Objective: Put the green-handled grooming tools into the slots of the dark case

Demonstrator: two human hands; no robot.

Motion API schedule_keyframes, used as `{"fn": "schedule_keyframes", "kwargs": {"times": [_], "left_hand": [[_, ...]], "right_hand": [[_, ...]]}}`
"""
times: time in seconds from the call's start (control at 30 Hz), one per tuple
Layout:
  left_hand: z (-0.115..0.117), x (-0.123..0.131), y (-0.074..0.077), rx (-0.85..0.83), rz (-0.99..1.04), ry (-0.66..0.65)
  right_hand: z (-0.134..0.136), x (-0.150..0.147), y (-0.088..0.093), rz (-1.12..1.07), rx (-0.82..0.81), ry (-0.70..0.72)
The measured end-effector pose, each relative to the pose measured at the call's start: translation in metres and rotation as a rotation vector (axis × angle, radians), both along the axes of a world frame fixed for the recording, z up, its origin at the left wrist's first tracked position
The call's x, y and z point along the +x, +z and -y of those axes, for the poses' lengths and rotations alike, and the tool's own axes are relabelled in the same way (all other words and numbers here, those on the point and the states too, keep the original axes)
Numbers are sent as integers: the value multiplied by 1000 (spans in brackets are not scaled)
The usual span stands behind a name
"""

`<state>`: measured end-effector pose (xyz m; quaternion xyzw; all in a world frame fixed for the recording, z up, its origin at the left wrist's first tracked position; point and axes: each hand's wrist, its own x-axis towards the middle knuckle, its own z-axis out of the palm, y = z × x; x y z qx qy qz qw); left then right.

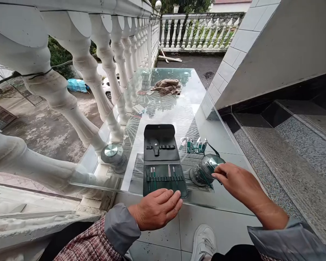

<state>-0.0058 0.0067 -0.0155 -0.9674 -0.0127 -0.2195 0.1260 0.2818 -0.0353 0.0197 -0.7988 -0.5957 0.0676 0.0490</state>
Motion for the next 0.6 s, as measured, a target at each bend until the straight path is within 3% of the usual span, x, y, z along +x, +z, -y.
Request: {"fn": "schedule_keyframes", "kwargs": {"times": [0.23,0.6], "left_hand": [[0,0,1,-1,-8,-1],[1,-1,0,-2,-30,-12]], "right_hand": [[-6,-9,6,92,-109,-26],[-5,-11,2,245,-132,16]]}}
